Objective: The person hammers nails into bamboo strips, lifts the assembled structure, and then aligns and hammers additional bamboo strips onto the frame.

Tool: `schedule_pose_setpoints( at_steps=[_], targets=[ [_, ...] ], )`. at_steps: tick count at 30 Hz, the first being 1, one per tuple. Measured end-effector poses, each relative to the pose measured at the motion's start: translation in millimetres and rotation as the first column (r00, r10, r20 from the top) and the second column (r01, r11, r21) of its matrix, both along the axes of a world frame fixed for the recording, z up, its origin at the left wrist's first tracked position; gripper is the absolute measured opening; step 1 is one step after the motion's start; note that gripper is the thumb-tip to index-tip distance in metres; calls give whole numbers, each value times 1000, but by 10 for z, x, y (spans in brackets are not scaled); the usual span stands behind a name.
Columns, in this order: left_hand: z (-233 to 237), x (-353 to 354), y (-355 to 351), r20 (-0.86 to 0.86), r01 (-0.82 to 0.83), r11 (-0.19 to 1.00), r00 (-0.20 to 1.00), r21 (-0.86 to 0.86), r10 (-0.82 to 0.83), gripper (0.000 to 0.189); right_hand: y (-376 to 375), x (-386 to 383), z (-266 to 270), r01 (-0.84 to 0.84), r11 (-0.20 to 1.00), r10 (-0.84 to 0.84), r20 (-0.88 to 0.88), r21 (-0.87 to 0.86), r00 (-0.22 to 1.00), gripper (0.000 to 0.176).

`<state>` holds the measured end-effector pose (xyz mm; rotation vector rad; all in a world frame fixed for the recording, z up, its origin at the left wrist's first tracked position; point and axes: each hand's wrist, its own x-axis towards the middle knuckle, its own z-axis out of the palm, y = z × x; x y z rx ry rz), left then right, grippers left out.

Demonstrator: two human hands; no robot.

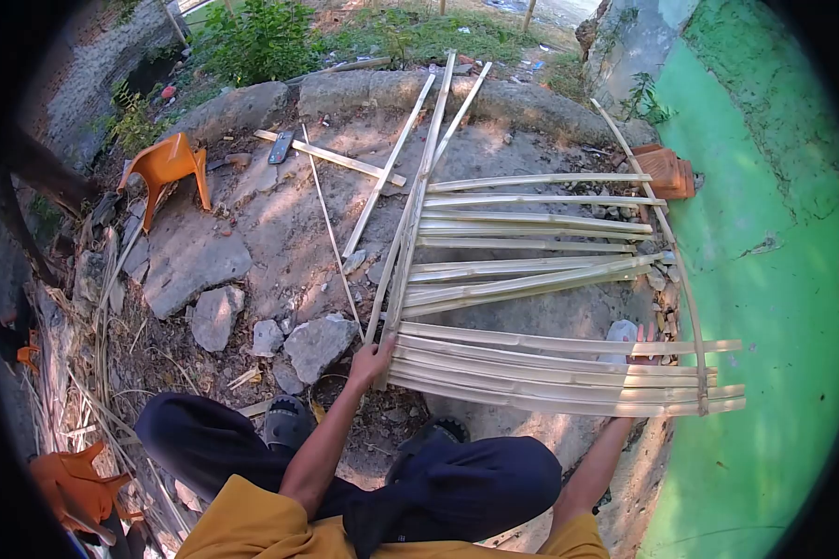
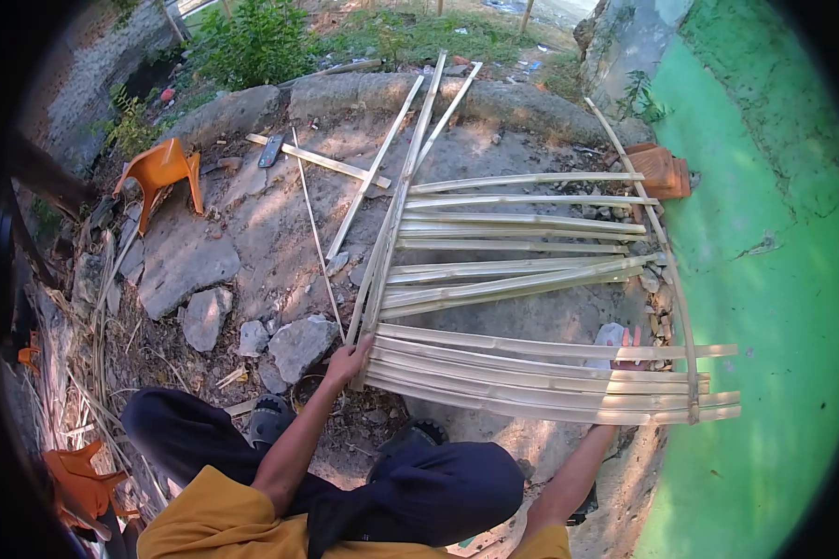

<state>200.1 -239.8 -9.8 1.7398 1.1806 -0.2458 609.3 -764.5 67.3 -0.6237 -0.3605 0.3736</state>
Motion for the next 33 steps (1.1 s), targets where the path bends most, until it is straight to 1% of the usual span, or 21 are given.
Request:
schedule_pose_setpoints(
  at_steps=[1, 2, 4, 5, 6, 7, 8, 9, 10, 11, 13, 14, 17, 19, 20, 21, 23, 25, 27, 31, 33],
  targets=[
    [11, -2, 20, 22, -21, 1000, 1000, 23, 20, 86, 21, 2, 10, 110, 994, -103, -219, 17, 970, 52],
    [31, -9, 39, 28, -21, 999, 999, 30, 20, 86, 64, -1, -10, 109, 994, -102, -214, 24, 972, 52],
    [77, -1, 75, 118, -98, 991, 989, 96, 86, 82, 106, -33, -54, 146, 955, -157, -23, -259, 987, 54],
    [148, 18, 141, 127, -90, 991, 989, 102, 77, 82, 122, -77, -50, 156, 955, -165, -16, -251, 986, 54],
    [229, 10, 237, 160, -122, 981, 982, 153, 98, 80, 160, -127, -58, 243, 821, -96, 295, -517, 951, 56],
    [354, -9, 309, 192, -157, 967, 974, 202, 117, 78, 229, -191, -63, 394, 607, 70, 540, -690, 839, 59],
    [660, -4, 382, 222, -173, 962, 967, 209, 126, 76, 341, -275, -86, 402, 608, 62, 545, -684, 836, 59],
    [710, 0, 501, 231, -168, 963, 966, 212, 118, 76, 532, -394, -68, 241, 877, -119, 299, -415, 947, 60],
    [736, -59, 670, 264, -173, 959, 958, 225, 111, 75, 742, -537, 7, 160, 987, -161, -18, -22, 987, 62],
    [772, -109, 839, 298, -178, 955, 949, 239, 102, 74, 906, -647, 62, 169, 985, -170, -11, -16, 985, 62],
    [1007, -179, 1121, 252, -155, 949, 964, 274, 84, 74, 1189, -814, 154, 56, 985, -59, 15, 166, 998, 61],
    [1151, -247, 1239, 196, -134, 943, 978, 306, 75, 74, 1294, -909, 202, 42, 983, -45, 12, 180, 999, 61],
    [1416, -484, 1564, 178, -109, 942, 983, 318, 53, 73, 1697, -1442, 336, -24, 991, 28, -29, 135, 999, 60],
    [1442, -650, 1753, 201, -113, 932, 978, 344, 44, 72, 1988, -1919, 423, -107, 992, 113, -70, 73, 991, 60],
    [1405, -804, 1855, 213, -133, 923, 975, 361, 57, 72, 2139, -2181, 471, -165, 986, 167, -102, 35, 981, 59],
    [1208, -1009, 2093, 215, -115, 925, 976, 361, 37, 72, 2275, -2440, 510, -227, 974, 225, -133, -4, 965, 59],
    [707, -1278, 2553, 281, -176, 945, 955, 276, 96, 70, 2461, -2885, 541, -341, 936, 319, -200, -87, 926, 59],
    [1289, -1323, 2583, 279, -146, 943, 958, 298, 61, 67, 2584, -3282, 568, -441, 884, 394, -265, -153, 880, 59],
    [1237, -1477, 3035, 273, -120, 958, 961, 259, 47, 64, 2658, -3574, 588, -527, 828, 456, -316, -194, 832, 58],
    [944, -1765, 3990, 209, -26, 957, 977, 290, -37, 60, 2759, -3859, 634, -634, 731, 536, -364, -252, 762, 57],
    [817, -1798, 4253, 333, -96, 973, 943, 210, 22, 60, 2798, -3955, 633, -669, 688, 559, -381, -281, 736, 57]
  ],
)
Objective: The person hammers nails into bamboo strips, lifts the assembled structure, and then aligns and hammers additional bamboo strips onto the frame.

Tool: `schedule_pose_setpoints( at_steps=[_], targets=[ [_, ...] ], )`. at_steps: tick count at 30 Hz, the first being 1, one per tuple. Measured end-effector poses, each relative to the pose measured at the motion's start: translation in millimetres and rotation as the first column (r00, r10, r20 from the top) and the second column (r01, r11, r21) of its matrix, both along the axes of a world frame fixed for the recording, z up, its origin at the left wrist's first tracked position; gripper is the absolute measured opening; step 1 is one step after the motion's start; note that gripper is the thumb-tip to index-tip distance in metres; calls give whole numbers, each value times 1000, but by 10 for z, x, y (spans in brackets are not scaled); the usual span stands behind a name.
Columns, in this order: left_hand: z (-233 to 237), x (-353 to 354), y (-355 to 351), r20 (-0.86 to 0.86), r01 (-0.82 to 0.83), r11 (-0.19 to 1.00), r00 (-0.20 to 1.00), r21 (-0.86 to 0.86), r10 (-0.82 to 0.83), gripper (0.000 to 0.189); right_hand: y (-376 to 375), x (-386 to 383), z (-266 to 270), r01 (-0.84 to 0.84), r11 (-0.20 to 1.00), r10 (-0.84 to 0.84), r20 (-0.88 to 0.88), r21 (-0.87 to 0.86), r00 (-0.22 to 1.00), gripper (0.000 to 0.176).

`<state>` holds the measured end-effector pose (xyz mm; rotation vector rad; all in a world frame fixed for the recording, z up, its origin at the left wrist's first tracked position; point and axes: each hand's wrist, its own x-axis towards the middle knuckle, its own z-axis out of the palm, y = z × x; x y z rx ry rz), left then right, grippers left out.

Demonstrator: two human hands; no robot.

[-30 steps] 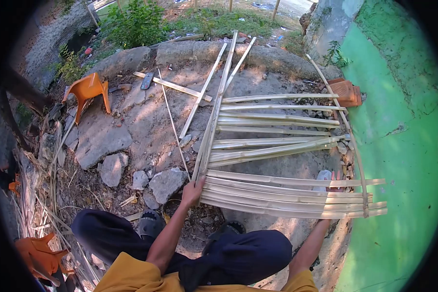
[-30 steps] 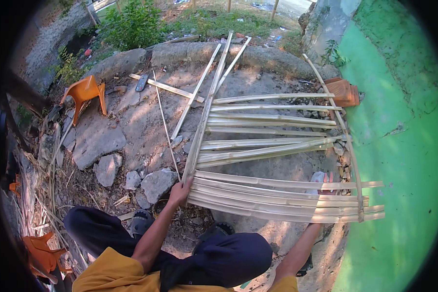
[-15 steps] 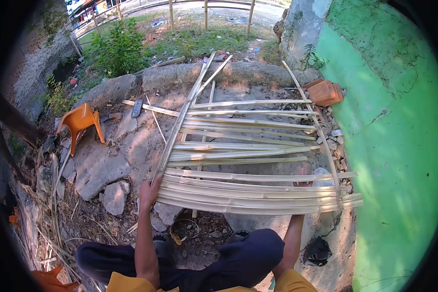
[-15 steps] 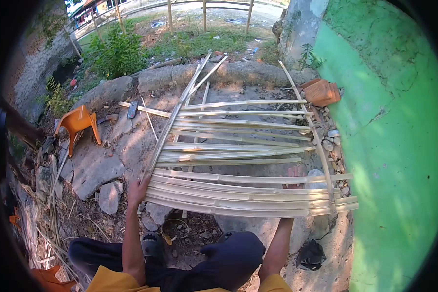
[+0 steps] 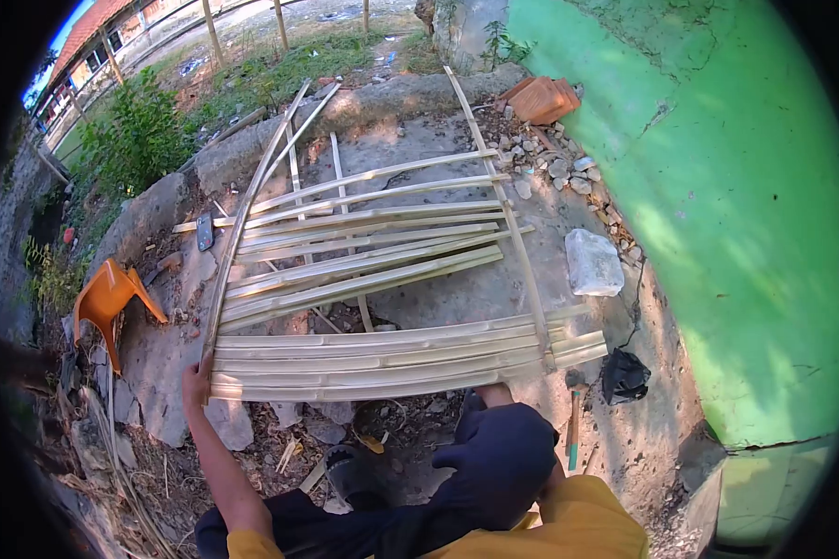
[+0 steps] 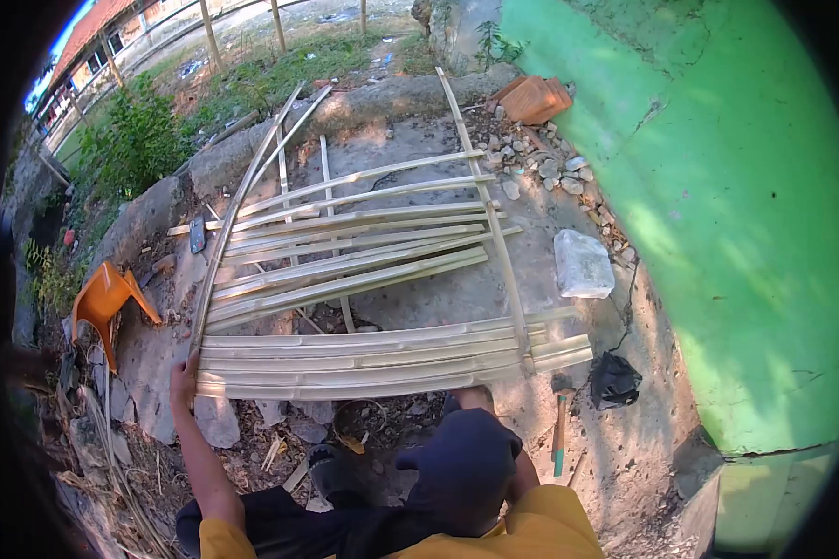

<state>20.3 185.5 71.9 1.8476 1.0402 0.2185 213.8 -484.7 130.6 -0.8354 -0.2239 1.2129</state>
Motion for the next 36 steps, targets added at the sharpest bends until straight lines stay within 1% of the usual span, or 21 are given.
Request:
schedule_pose_setpoints(
  at_steps=[3, 4, 5, 6, 10, 12, 14, 16, 18, 19, 20, 21, 23, 24, 26, 27, 29, 30, 32, 33, 36],
  targets=[
    [349, 108, -12, -74, 43, 998, 996, -48, -47, 63, 23, -170, -3, -72, 995, 72, -6, -65, 997, 57],
    [123, 98, 176, -73, 62, 996, 995, -58, -66, 63, 24, -220, -7, -99, 991, 98, -12, -89, 995, 56],
    [-268, 50, 536, -99, 109, 993, 990, 37, -105, 64, 36, -255, -38, -124, 986, 124, -12, -114, 992, 56],
    [-333, 73, 638, -127, 153, 979, 983, 132, -136, 66, 31, -299, -52, -168, 976, 166, -26, -142, 986, 56],
    [-709, 56, 875, -205, 242, 968, 953, 65, -224, 68, -95, -474, -72, -324, 908, 311, -91, -266, 946, 55],
    [-1057, 64, 992, -374, 177, 984, 910, -32, -176, 68, -171, -483, -113, -298, 890, 282, -97, -344, 954, 55],
    [-1056, 209, 893, -480, 190, 980, 855, -60, -196, 72, -318, -425, -244, -136, 881, 125, -53, -454, 991, 55],
    [-1329, 360, 905, -590, 70, 993, 807, 100, 2, 73, -578, -315, -501, 138, 800, -95, 103, -585, 990, 54],
    [-1210, 518, 839, -622, 151, 971, 783, 185, -3, 77, -965, -249, -625, 488, 590, -157, 502, -643, 850, 46],
    [-1037, 604, 781, -658, 232, 934, 753, 272, 4, 84, -1071, -186, -489, 573, 426, 22, 641, -700, 767, 43],
    [-906, 736, 639, -618, 168, 892, 772, 420, 145, 83, -1189, -105, -372, 667, 257, 225, 715, -699, 662, 40],
    [-683, 929, 315, -557, 104, 823, 783, 558, 278, 83, -1354, -56, -448, 664, 256, 218, 711, -703, 669, 40],
    [-223, 1309, -514, -371, 180, 707, 920, 684, 125, 74, -1759, 36, -859, 902, 24, 364, 844, -431, 393, 43],
    [-16, 1512, -1031, -212, 166, 666, 977, 727, -12, 52, -1758, 43, -851, 894, 30, 356, 841, -447, 408, 43],
    [127, 1872, -2031, 35, 224, 638, 929, 737, -368, 45, -1607, 249, -640, 929, -275, 215, 926, -248, 311, 45],
    [280, 1983, -2576, 22, 360, 634, 859, 685, -512, 47, -1671, 391, -708, 927, -269, 207, 925, -261, 320, 45],
    [262, 2130, -3502, 3, 585, 525, 666, 619, -746, 53, -1810, 639, -875, 973, -191, 382, 904, -127, 192, 47],
    [223, 2194, -3895, -3, 617, 444, 585, 650, -811, 55, -1832, 772, -908, 974, -184, 375, 906, -133, 194, 47],
    [-31, 2305, -4543, -18, 715, 414, 511, 564, -859, 56, -1826, 955, -980, 937, -9, 395, 860, -349, 324, 50],
    [-163, 2340, -4804, -68, 736, 398, 513, 547, -855, 57, -1841, 1029, -1164, 943, 76, 373, 887, -323, 274, 43],
    [-542, 2385, -5285, -176, 780, 371, 513, 503, -840, 60, -1783, 969, -1253, 922, 68, 438, 842, -381, 316, 31]
  ],
)
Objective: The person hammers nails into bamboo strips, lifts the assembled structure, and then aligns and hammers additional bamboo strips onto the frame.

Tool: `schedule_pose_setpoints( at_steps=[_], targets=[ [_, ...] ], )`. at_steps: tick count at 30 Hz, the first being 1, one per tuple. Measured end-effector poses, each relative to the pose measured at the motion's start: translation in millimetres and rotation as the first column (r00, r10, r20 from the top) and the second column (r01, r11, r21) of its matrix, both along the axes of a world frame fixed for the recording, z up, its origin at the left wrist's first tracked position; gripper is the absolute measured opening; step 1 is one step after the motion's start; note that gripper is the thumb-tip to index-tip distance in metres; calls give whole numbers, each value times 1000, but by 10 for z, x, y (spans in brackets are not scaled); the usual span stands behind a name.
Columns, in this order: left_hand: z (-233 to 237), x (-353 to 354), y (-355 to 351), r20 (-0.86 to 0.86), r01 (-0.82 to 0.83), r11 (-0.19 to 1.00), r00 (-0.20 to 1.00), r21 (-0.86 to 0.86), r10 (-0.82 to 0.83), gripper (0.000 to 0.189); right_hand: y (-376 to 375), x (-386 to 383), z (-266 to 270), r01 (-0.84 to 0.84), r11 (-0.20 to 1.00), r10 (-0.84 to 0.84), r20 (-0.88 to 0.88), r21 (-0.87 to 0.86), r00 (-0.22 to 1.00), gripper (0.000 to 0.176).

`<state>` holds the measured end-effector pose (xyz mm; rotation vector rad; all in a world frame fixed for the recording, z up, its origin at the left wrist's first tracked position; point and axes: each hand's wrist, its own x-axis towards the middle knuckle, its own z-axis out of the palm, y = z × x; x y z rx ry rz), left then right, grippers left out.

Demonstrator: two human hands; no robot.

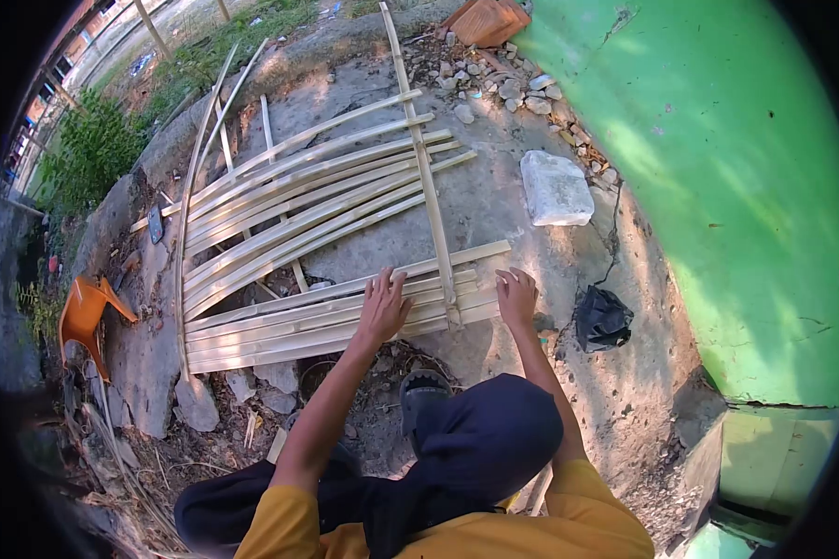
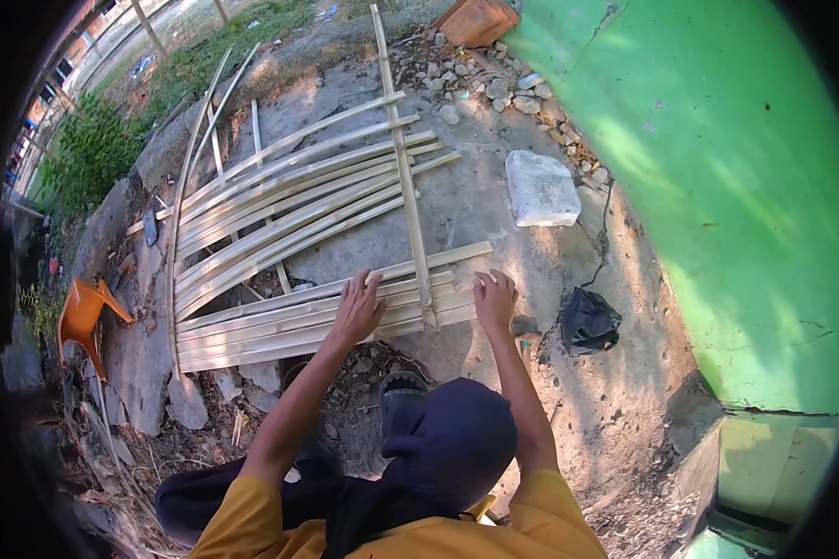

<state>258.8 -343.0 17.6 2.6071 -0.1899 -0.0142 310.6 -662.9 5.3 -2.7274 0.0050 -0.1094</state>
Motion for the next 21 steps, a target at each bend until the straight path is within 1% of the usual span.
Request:
schedule_pose_setpoints(
  at_steps=[1, 2, 4, 5, 7, 8, 10, 11, 13, 15, 17, 18, 20, 21],
  targets=[
    [-82, 1, -90, -31, -9, 1000, 999, 28, 10, 62, -6, -34, -52, -1, 999, -1, 67, 41, 998, 24],
    [-158, -29, -153, -42, -6, 999, 999, 33, 7, 62, -23, -57, -92, 2, 999, -5, 56, 46, 998, 24],
    [-215, -165, -259, 4, 56, 991, 998, 119, -57, 65, -54, -134, -195, -6, 1000, 5, 56, 17, 998, 24],
    [-228, -216, -280, 1, 55, 992, 998, 112, -56, 69, -71, -166, -230, 0, 1000, -1, 51, 24, 999, 24],
    [-286, -252, -301, -9, 65, 987, 998, 144, -65, 70, -105, -226, -320, 3, 1000, -2, -59, 16, 998, 29],
    [-318, -264, -307, -16, 71, 983, 997, 170, -69, 71, -104, -247, -370, 5, 1000, -4, -67, 23, 998, 29],
    [-346, -244, -321, -37, 73, 983, 997, 171, -68, 72, -92, -275, -530, 8, 1000, -8, 20, -21, 1000, 38],
    [-363, -249, -336, -50, 72, 984, 997, 164, -65, 72, -93, -288, -605, 8, 1000, -8, 11, -18, 1000, 38],
    [-383, -231, -393, -70, 57, 983, 997, 177, -45, 71, -73, -256, -685, 5, 999, -3, 49, -49, 999, 47],
    [-377, -223, -428, -94, 48, 981, 995, 188, -31, 71, -48, -261, -725, 17, 999, -15, 65, -32, 998, 49],
    [-353, -185, -495, 3, -11, 988, 1000, 153, 11, 70, -52, -262, -711, 28, 999, -25, 81, -33, 996, 51],
    [-320, -121, -526, 0, -2, 990, 1000, 142, 2, 70, -32, -236, -691, 23, 998, -20, 65, -53, 998, 52],
    [-292, -71, -637, 52, 48, 996, 997, 69, -52, 69, -53, -295, -682, 44, 994, -41, 32, -96, 999, 54],
    [-346, -21, -650, 49, 69, 986, 996, 152, -77, 69, -62, -270, -682, 29, 998, -26, 44, -63, 999, 54]
  ],
)
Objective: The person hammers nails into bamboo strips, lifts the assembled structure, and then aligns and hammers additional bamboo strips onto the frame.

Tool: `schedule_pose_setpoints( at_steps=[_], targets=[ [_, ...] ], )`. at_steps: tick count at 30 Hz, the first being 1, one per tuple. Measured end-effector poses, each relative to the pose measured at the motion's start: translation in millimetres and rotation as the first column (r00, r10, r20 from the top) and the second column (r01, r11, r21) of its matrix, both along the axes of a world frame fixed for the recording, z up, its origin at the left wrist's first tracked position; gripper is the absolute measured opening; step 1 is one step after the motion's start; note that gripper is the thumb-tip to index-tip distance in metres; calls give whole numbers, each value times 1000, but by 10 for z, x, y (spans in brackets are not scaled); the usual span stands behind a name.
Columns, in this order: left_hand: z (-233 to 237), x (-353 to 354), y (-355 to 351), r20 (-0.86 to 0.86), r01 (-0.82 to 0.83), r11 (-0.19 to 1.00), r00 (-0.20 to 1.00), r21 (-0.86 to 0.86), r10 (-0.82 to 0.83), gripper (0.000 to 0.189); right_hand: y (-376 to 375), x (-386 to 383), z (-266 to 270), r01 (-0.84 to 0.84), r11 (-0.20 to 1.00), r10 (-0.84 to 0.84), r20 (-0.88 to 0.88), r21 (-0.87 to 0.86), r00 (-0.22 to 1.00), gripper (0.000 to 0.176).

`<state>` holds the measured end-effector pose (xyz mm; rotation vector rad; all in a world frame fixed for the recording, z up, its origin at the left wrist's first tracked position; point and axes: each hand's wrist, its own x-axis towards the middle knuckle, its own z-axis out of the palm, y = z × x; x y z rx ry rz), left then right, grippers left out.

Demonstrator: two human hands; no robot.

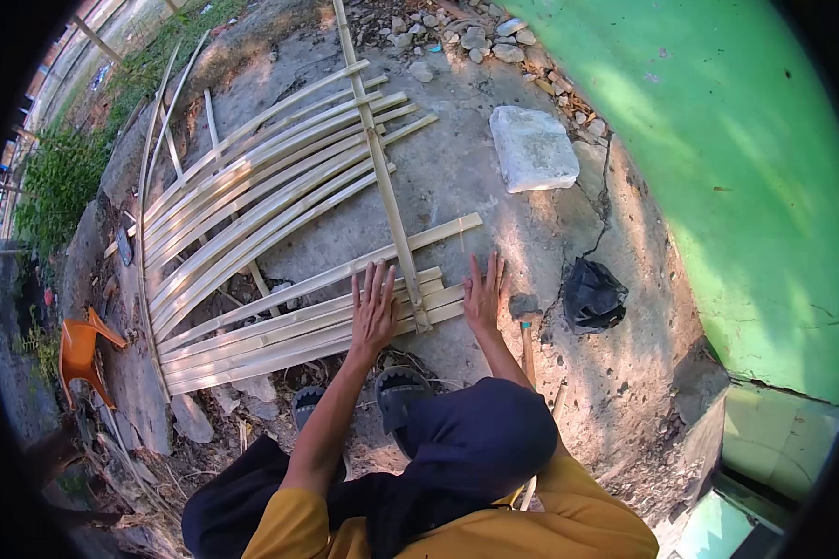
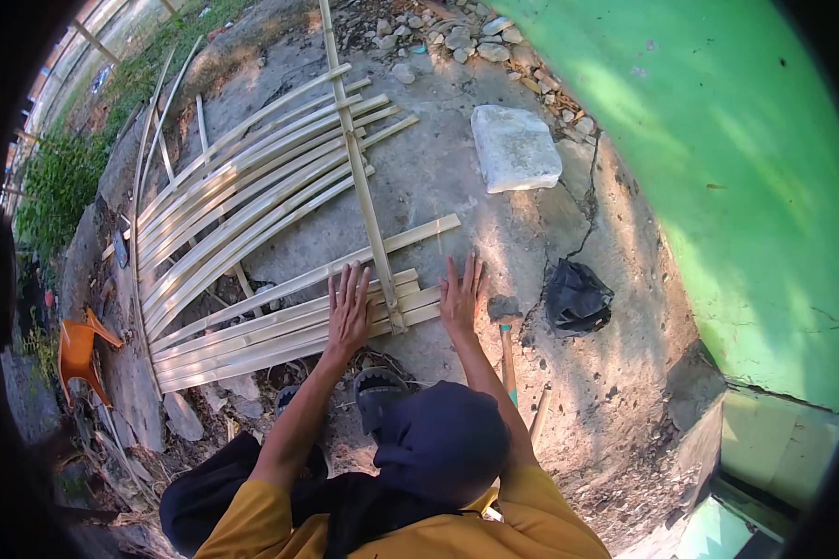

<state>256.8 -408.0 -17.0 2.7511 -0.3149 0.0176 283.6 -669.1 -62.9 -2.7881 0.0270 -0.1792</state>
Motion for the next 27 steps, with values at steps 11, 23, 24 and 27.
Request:
schedule_pose_setpoints(
  at_steps=[11, 23, 24, 27],
  targets=[
    [-112, 78, -32, -81, -23, 1000, 996, 4, 23, 68, -1068, -1874, 238, 475, 851, -404, -299, 223, 864, 59],
    [-175, 140, 45, -21, 84, 994, 996, -65, -85, 69, -264, -1321, 1178, 416, 822, -282, -357, 390, 891, 29],
    [-152, 134, 47, -7, 77, 994, 997, -73, -78, 70, -164, -1220, 1189, 373, 835, -231, -357, 404, 905, 31],
    [-112, 134, 66, -13, 76, 993, 997, -91, -77, 70, 75, -1053, 1058, 257, 782, 17, -431, 568, 902, 33]
  ],
)
